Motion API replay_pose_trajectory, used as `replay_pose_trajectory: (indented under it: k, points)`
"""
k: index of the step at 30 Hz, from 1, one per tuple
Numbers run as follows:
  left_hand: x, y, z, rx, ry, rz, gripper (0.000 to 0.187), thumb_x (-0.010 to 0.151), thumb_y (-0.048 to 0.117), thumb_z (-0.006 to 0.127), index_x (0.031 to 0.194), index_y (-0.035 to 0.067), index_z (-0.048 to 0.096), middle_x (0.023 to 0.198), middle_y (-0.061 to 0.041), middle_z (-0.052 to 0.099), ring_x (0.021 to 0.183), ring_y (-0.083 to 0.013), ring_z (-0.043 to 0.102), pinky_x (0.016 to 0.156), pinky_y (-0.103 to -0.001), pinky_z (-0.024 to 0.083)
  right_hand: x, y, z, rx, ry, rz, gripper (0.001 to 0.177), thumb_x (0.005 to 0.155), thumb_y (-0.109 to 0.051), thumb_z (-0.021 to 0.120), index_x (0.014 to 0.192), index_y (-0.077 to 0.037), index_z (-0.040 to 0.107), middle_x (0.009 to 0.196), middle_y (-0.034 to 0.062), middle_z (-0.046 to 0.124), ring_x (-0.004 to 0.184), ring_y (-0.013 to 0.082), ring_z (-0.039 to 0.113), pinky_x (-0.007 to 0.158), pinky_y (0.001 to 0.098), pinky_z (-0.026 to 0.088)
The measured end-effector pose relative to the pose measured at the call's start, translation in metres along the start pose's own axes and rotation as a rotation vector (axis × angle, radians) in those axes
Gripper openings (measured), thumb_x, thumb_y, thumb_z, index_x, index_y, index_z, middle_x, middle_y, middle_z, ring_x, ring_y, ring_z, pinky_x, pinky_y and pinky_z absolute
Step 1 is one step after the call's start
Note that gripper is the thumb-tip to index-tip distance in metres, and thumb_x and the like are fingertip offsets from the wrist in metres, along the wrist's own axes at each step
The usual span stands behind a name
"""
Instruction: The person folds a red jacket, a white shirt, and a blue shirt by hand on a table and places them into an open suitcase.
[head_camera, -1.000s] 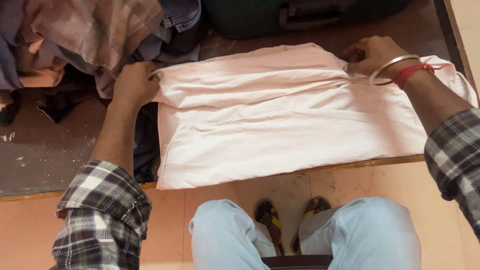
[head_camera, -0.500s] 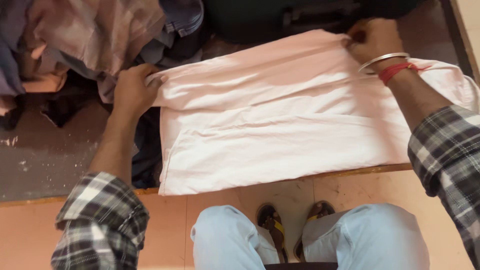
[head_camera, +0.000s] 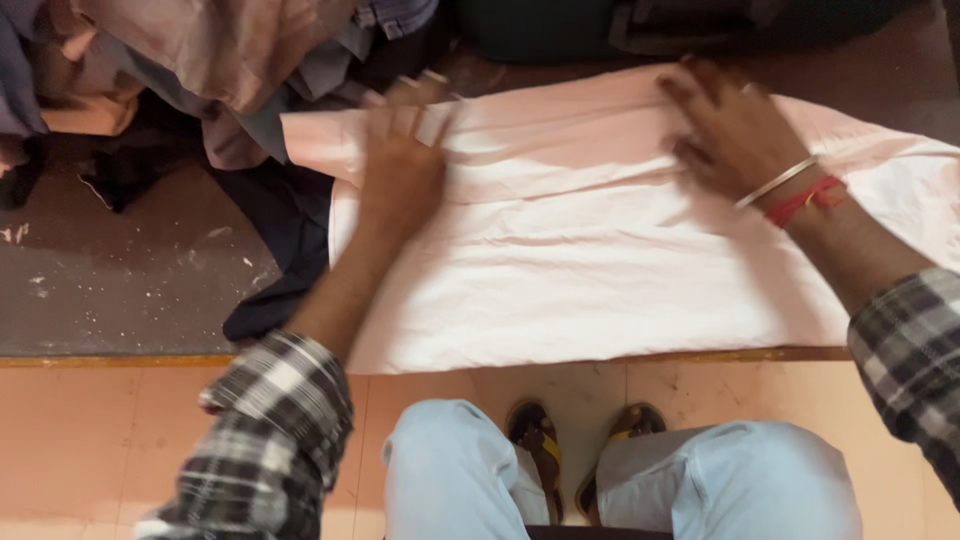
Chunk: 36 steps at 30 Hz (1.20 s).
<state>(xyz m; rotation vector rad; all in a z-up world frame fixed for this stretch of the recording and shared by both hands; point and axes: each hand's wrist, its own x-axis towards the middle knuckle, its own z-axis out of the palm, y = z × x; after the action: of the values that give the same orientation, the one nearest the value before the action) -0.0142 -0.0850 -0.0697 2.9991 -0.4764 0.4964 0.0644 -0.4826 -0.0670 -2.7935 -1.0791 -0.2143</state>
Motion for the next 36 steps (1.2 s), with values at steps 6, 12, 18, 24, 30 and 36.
replay_pose_trajectory:
  k: [6,12,18,24,30,36]
  points:
    - [-0.021,0.028,0.026,-0.137,-0.325,-0.16,0.079,0.094,0.076,0.05,0.161,0.039,0.03,0.172,-0.002,0.008,0.155,-0.0432,-0.001,0.12,-0.071,0.007,-0.031,0.013,0.024,-0.012,-0.173,0.081,0.066,0.102,-0.058,0.027,0.161,-0.029,0.028,0.176,0.0046,0.007,0.159,0.0377,0.007,0.124,0.0573,0.01]
    - [-0.027,-0.01,0.023,-0.216,-0.303,-0.162,0.071,0.097,0.067,0.047,0.157,0.031,0.037,0.169,-0.007,0.019,0.152,-0.0454,0.01,0.12,-0.062,0.017,-0.069,0.073,0.02,-0.313,-0.188,0.275,0.061,0.107,-0.057,0.033,0.16,-0.031,0.044,0.162,0.0192,0.037,0.143,0.044,0.037,0.109,0.0645,0.027]
    - [-0.011,-0.058,0.011,-0.256,-0.036,-0.273,0.053,0.089,-0.001,0.065,0.14,0.004,0.056,0.143,-0.018,0.056,0.135,-0.0408,0.053,0.108,-0.047,0.048,-0.062,0.077,0.011,-0.27,-0.096,0.448,0.041,0.114,-0.041,0.044,0.105,-0.007,0.065,0.102,0.0141,0.071,0.094,0.032,0.066,0.086,0.0426,0.053]
    - [-0.006,-0.039,-0.011,-0.106,-0.032,-0.221,0.052,0.084,0.009,0.077,0.133,0.004,0.059,0.137,-0.021,0.056,0.131,-0.0419,0.05,0.105,-0.05,0.045,0.01,0.019,-0.005,-0.101,0.002,0.169,0.057,0.098,-0.042,0.074,0.144,-0.01,0.063,0.121,0.0212,0.068,0.102,0.0427,0.067,0.083,0.0524,0.055]
    - [-0.034,-0.045,-0.002,0.127,-0.024,-0.218,0.058,0.094,0.042,0.066,0.144,0.015,0.056,0.149,-0.019,0.049,0.141,-0.0414,0.037,0.107,-0.067,0.027,-0.011,0.031,0.014,-0.223,-0.057,0.219,0.052,0.103,-0.045,0.066,0.146,-0.016,0.063,0.125,0.02,0.067,0.109,0.0456,0.063,0.089,0.0599,0.048]
    - [-0.022,-0.081,-0.004,-0.25,-0.134,-0.394,0.044,0.104,0.029,0.062,0.145,0.015,0.057,0.15,-0.013,0.051,0.137,-0.0413,0.041,0.105,-0.065,0.029,-0.036,0.075,0.024,-0.257,-0.006,0.256,0.036,0.104,-0.033,0.065,0.133,-0.012,0.059,0.119,0.0225,0.068,0.107,0.0421,0.066,0.106,0.0546,0.048]
